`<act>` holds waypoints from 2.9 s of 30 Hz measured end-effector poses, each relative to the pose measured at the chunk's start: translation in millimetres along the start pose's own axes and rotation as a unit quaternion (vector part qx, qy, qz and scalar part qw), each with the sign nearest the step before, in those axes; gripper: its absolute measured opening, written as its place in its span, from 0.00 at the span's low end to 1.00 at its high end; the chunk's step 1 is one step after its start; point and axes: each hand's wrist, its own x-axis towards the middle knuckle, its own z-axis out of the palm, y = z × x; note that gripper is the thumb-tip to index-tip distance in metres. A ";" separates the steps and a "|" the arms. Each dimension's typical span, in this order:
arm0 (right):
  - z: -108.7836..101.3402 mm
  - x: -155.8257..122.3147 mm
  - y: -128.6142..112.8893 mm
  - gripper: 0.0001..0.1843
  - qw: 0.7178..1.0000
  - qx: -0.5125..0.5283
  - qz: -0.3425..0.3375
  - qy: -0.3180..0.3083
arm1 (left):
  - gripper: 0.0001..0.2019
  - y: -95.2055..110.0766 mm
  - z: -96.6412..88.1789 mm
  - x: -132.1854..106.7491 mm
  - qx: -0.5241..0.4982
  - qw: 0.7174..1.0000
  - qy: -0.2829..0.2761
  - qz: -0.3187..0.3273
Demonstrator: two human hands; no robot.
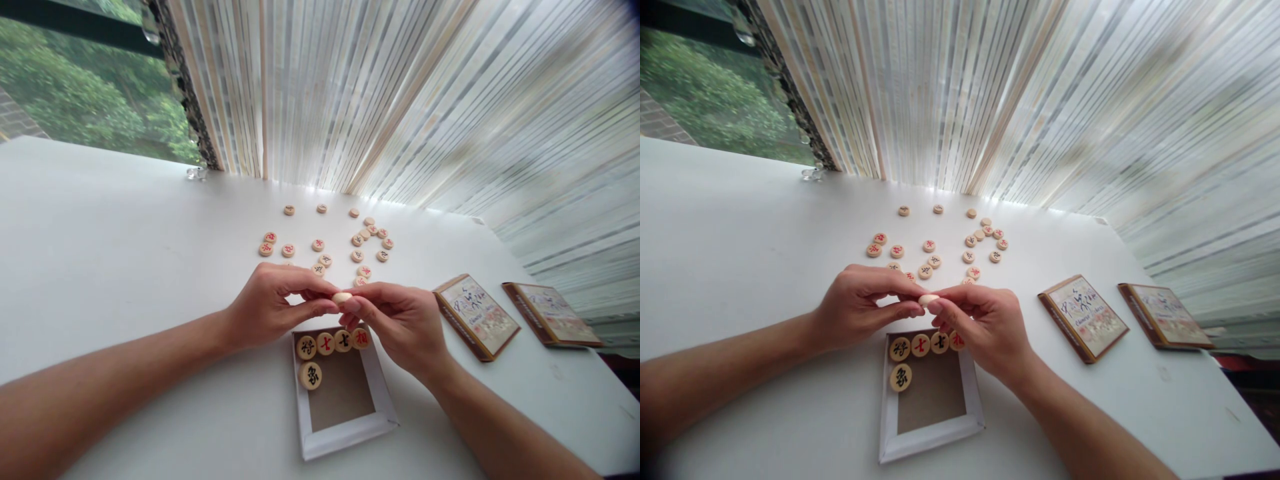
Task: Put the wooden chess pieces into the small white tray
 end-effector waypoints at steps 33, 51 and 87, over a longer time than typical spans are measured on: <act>4.5 -1.0 -13.5 0.19 0.989 0.061 0.092 -0.093 | 0.14 -0.4 1.3 -1.7 0.027 0.999 -0.011 0.038; 7.1 -3.4 -9.8 0.18 0.992 0.012 0.100 -0.083 | 0.08 2.0 4.1 -10.3 0.133 0.987 -0.014 0.092; -13.4 -0.2 -24.7 0.03 0.960 -0.249 -0.056 -0.117 | 0.11 -7.8 -5.7 -5.9 0.188 0.970 -0.025 0.151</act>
